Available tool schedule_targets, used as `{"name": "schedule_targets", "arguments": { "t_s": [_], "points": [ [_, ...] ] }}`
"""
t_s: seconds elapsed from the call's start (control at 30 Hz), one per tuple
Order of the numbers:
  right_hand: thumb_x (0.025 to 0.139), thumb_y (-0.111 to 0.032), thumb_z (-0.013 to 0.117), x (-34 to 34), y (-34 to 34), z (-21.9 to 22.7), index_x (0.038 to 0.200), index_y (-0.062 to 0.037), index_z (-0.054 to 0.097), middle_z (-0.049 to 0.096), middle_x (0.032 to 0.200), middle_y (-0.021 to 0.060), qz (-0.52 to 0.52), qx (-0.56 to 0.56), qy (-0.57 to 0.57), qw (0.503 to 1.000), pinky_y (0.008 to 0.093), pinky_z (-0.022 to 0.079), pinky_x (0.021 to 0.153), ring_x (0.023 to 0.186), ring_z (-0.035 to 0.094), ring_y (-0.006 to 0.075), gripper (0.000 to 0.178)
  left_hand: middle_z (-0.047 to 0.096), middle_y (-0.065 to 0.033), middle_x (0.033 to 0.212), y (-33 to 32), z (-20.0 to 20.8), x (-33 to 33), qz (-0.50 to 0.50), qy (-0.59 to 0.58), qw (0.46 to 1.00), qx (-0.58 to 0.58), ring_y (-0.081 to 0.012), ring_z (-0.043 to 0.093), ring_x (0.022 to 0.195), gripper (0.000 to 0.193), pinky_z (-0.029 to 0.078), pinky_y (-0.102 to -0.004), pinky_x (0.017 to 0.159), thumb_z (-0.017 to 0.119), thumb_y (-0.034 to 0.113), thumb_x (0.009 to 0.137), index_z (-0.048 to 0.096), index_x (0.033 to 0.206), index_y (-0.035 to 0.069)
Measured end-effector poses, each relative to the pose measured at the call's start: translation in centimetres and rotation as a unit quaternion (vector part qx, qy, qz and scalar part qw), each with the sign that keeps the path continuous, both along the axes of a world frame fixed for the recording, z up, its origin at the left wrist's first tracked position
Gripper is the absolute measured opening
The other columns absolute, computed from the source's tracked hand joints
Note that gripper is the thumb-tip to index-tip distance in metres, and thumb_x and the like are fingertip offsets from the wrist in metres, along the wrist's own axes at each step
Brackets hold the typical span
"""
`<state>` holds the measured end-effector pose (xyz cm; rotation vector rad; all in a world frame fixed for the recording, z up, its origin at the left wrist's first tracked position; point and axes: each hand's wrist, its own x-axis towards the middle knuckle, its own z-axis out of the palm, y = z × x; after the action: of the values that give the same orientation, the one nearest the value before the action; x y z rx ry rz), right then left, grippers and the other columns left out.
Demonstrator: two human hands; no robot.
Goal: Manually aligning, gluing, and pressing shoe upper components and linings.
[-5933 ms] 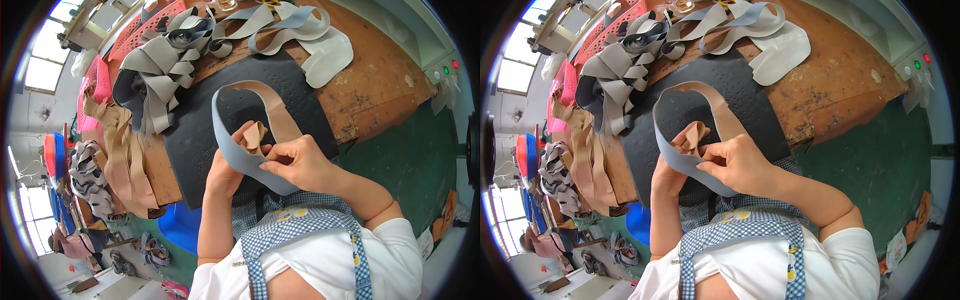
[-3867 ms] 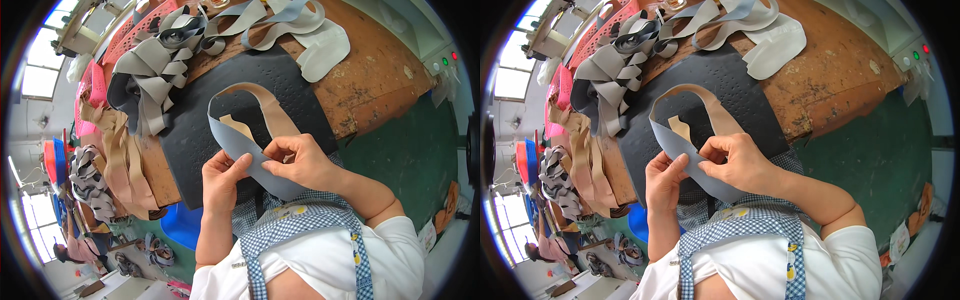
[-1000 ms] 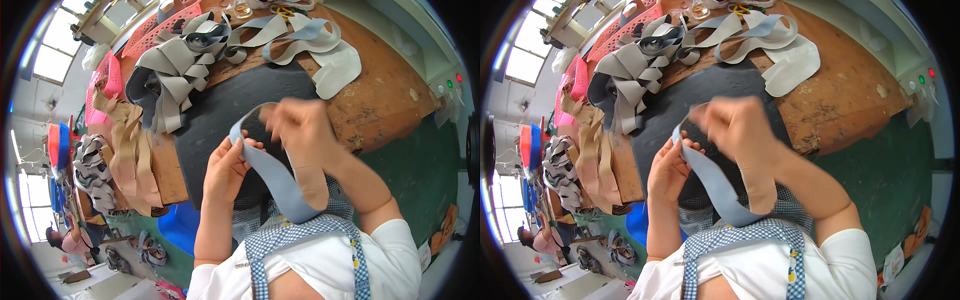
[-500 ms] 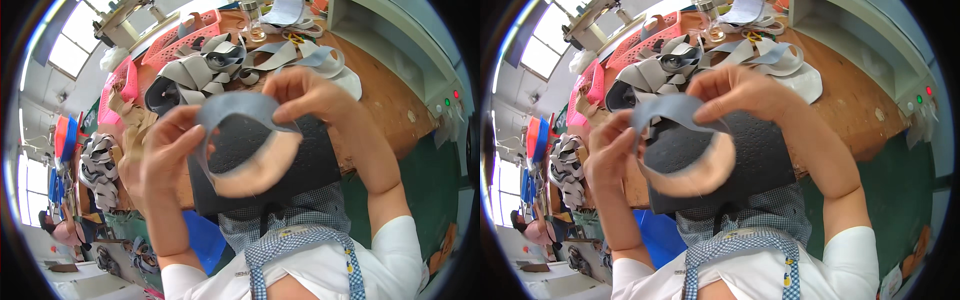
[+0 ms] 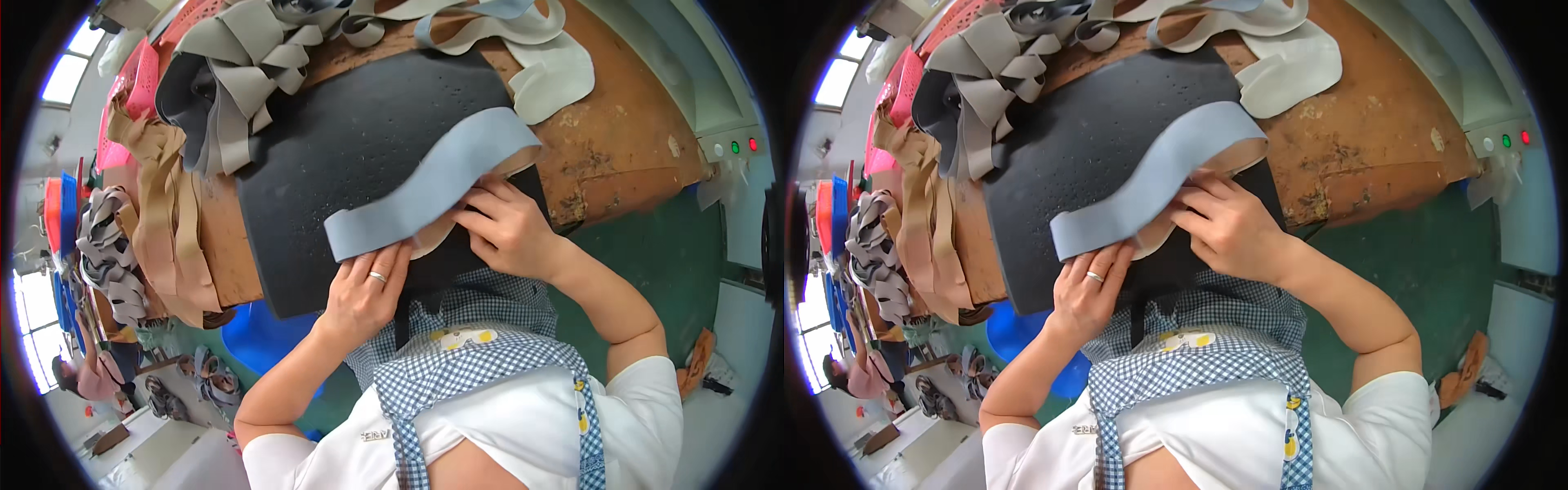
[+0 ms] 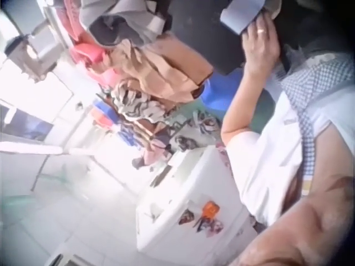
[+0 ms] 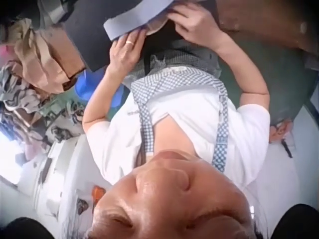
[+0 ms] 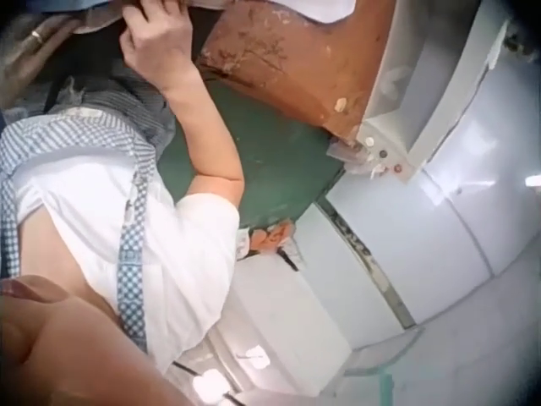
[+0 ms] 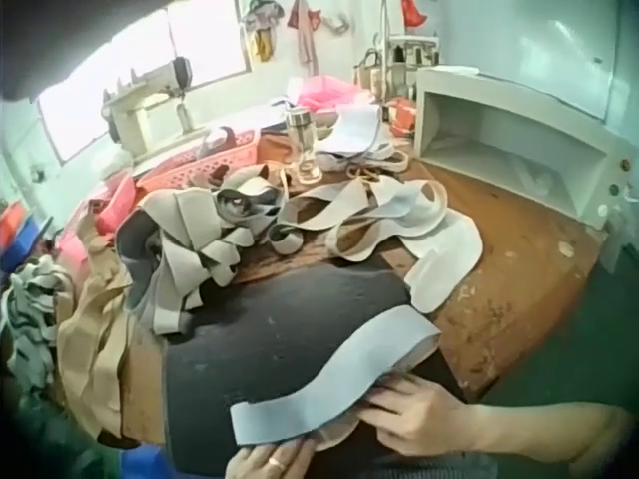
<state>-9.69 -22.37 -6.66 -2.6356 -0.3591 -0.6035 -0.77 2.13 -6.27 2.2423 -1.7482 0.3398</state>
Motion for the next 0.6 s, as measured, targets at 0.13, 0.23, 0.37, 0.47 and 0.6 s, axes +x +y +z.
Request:
{"name": "schedule_targets", "arguments": {
  "t_s": [0.13,0.23,0.37,0.47,0.6],
  "points": [
    [0.071,-0.009,0.067,0.3,0.7,-0.4,0.096,-0.0017,0.070,0.066,0.105,0.0086,0.045,-0.034,-0.041,0.998,0.0392,0.054,0.093,0.106,0.063,0.0274,0.026,0.067,-0.0149,0.114,-0.7,-0.7,-0.3,0.024,0.035,0.997,-0.063,-0.0260,0.065,0.100,0.030,0.054,-0.0368,0.080,0.072,0.009,0.080,0.070,0.107,-0.004],
    [0.072,-0.010,0.067,0.5,0.3,0.1,0.097,-0.0021,0.072,0.069,0.105,0.0097,0.119,-0.116,-0.027,0.986,0.0375,0.057,0.088,0.106,0.066,0.0275,0.026,0.067,-0.0127,0.109,-1.3,0.2,-0.1,0.044,0.073,0.995,-0.054,-0.0253,0.066,0.097,0.026,0.055,-0.0356,0.077,0.072,0.008,0.078,0.070,0.102,-0.002],
    [0.071,-0.012,0.064,0.9,-0.6,0.0,0.094,0.0001,0.072,0.070,0.104,0.0110,0.159,-0.153,-0.020,0.975,0.0364,0.058,0.084,0.103,0.067,0.0262,0.027,0.067,-0.0111,0.105,-1.4,0.4,0.1,0.033,0.101,0.994,-0.033,-0.0247,0.066,0.096,0.024,0.054,-0.0341,0.077,0.071,0.006,0.077,0.069,0.100,-0.001],
    [0.071,-0.013,0.064,1.4,-0.8,0.4,0.093,0.0020,0.072,0.070,0.102,0.0128,0.194,-0.197,-0.061,0.959,0.0363,0.059,0.083,0.098,0.068,0.0267,0.028,0.066,-0.0107,0.105,-1.6,0.5,0.2,0.018,0.113,0.993,-0.036,-0.0243,0.066,0.096,0.027,0.055,-0.0335,0.078,0.069,0.005,0.073,0.069,0.099,-0.001],
    [0.070,-0.013,0.063,1.7,-0.5,0.7,0.092,0.0052,0.072,0.070,0.097,0.0152,0.221,-0.246,-0.056,0.942,0.0370,0.059,0.081,0.093,0.068,0.0285,0.030,0.065,-0.0102,0.104,-1.7,0.8,0.0,-0.011,0.123,0.992,-0.033,-0.0240,0.066,0.096,0.031,0.055,-0.0335,0.078,0.066,0.004,0.069,0.070,0.099,-0.001]
  ]
}}
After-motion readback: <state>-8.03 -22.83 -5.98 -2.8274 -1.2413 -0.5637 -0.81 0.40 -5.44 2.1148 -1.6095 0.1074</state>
